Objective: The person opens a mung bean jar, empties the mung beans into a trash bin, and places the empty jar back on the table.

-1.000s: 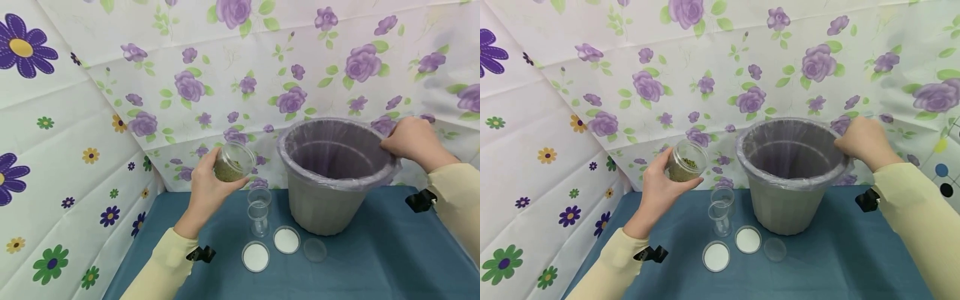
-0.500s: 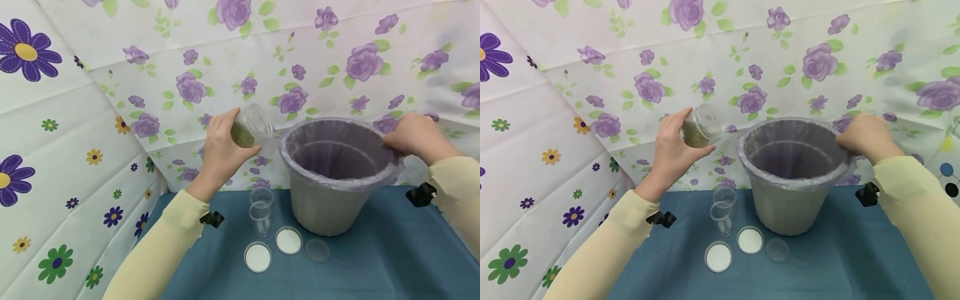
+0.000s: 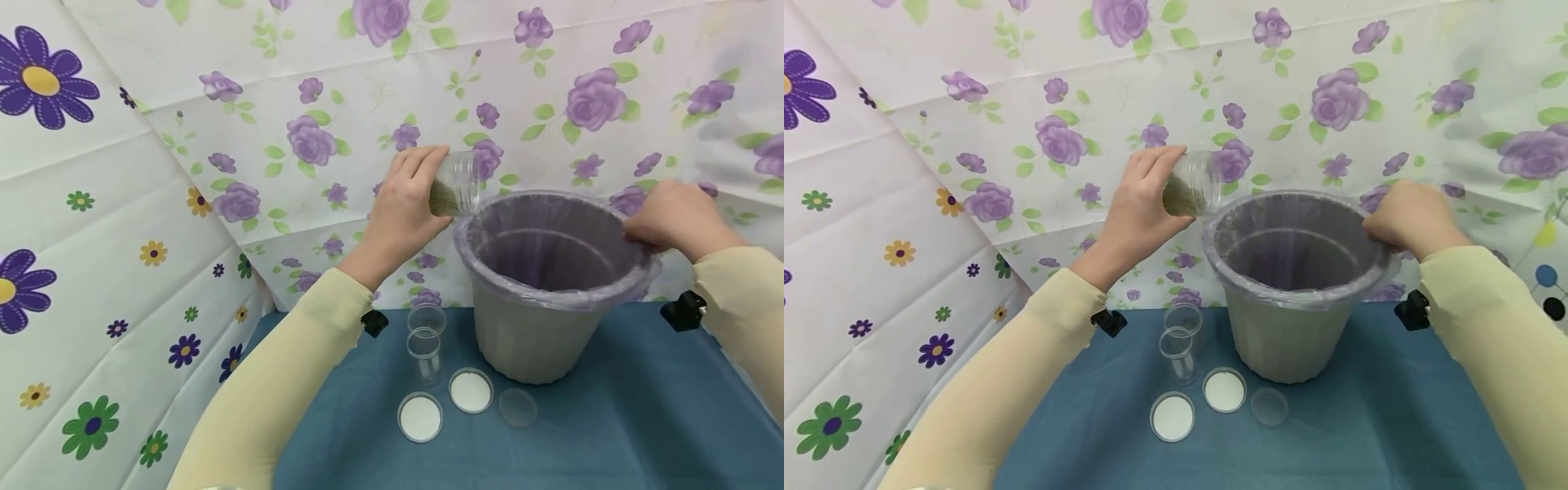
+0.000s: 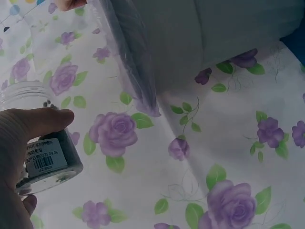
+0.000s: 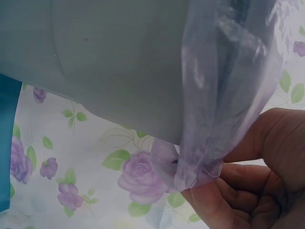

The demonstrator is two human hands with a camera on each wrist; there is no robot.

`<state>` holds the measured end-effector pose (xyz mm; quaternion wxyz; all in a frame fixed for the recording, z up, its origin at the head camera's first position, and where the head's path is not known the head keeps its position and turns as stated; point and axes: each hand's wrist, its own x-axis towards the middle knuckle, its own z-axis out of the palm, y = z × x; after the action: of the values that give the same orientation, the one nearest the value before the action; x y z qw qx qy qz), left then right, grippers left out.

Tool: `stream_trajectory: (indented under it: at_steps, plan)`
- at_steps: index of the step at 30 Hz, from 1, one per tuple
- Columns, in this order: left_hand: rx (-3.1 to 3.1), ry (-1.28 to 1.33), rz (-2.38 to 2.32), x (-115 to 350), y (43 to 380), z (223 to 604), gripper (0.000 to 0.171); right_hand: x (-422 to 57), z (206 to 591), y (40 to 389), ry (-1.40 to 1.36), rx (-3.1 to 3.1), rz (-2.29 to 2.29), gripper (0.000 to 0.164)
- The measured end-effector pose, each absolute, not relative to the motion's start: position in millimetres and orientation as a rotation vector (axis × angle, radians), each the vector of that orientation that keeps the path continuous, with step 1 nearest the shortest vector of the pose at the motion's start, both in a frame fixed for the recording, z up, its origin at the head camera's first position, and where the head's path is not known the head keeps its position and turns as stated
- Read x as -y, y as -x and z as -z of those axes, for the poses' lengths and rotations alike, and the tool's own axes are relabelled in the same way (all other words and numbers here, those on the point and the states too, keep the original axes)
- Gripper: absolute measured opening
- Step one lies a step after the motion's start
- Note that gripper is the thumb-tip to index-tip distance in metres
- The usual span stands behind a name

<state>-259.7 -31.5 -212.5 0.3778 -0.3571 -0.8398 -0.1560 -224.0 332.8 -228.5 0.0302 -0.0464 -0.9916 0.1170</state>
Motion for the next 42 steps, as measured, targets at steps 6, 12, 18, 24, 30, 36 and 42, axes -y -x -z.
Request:
stream_trajectory:
  at_steps: [6,12,18,24,30,36,42]
  plan:
    - [2.050,0.989,0.274,16.6,265.5,214.2,0.081,-332.0,228.3,224.1,0.138,3.050,-0.324,0.028]
    - [2.032,0.997,0.229,5.8,268.9,217.0,0.082,-333.1,230.2,225.0,0.149,3.039,-0.332,0.024]
    - [2.083,0.983,0.267,4.8,270.7,220.9,0.083,-332.0,229.6,228.5,0.158,3.040,-0.342,0.024]
    - [2.126,0.943,0.276,4.4,270.6,221.6,0.086,-330.8,228.2,228.7,0.177,3.021,-0.370,0.023]
    - [2.093,0.979,0.256,2.2,274.3,225.0,0.082,-333.6,233.4,220.8,0.195,3.026,-0.367,0.025]
    - [2.105,0.986,0.252,4.1,277.9,230.7,0.083,-332.6,236.7,218.6,0.218,3.035,-0.366,0.027]
    - [2.092,0.972,0.266,7.3,278.5,225.9,0.079,-330.6,230.6,221.8,0.205,3.007,-0.363,0.029]
